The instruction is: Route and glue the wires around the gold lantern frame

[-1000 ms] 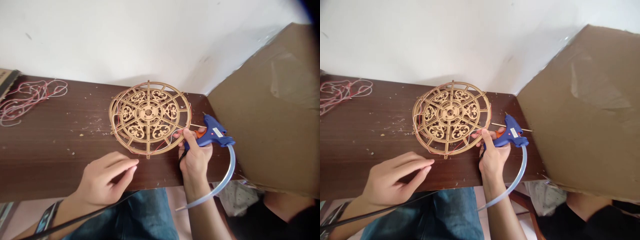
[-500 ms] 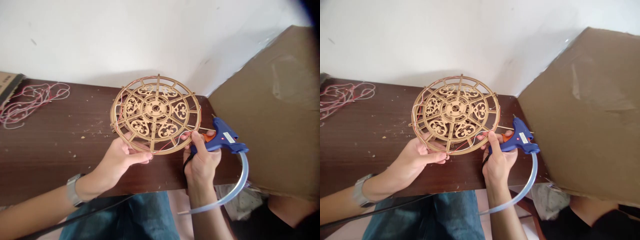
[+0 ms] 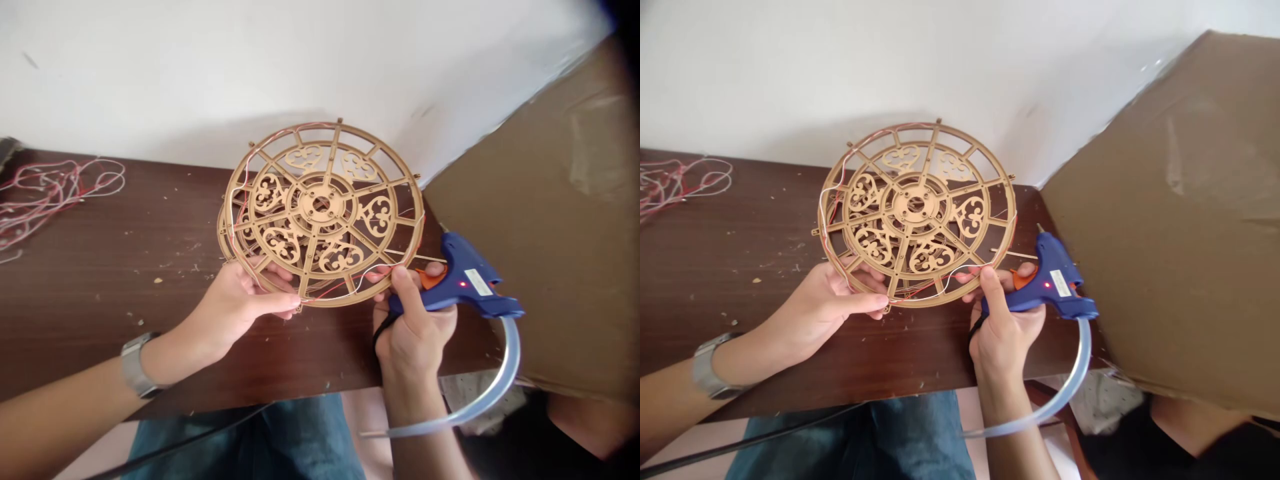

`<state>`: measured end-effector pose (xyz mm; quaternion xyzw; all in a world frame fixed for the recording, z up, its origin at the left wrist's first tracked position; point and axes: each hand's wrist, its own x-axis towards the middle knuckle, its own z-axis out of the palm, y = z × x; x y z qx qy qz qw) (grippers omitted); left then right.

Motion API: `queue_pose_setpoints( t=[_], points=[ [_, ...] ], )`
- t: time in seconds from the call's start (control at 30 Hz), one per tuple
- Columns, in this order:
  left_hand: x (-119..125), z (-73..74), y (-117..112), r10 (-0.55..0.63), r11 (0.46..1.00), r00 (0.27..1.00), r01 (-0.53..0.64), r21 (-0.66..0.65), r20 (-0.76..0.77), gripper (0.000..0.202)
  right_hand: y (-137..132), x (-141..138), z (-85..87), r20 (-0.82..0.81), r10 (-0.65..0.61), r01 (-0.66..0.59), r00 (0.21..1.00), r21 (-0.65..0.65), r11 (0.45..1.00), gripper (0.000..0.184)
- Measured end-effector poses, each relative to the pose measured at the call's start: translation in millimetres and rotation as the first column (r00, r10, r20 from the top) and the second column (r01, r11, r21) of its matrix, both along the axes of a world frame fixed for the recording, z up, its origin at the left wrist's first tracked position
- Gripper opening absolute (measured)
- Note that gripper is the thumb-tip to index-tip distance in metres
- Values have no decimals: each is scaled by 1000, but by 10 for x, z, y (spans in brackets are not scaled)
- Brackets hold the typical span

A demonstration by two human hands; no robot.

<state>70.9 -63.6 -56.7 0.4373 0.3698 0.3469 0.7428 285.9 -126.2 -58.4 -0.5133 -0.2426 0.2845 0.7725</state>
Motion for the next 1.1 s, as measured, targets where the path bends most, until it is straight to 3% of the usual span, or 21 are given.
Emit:
queue_pose_setpoints(
  t=[0.2,0.53,0.8,1.0,1.1],
  points=[
    [-65,128,30,-51,992,993,63,109,-109,26,-41,-22,15,47,-37,37,998,-4,999,63],
    [-71,110,55,-68,993,997,70,95,-20,34,-85,-33,17,41,-24,25,999,-23,999,66],
    [-71,72,22,3,985,999,6,170,-48,79,-105,-8,-37,3,1,0,1000,-58,998,69],
    [-54,85,11,-12,995,999,9,95,30,91,-124,-41,-50,-12,11,-12,1000,-93,996,69],
    [-34,79,16,39,997,999,-38,73,-8,84,-137,-74,-58,3,33,-33,999,-122,992,70]
  ],
)
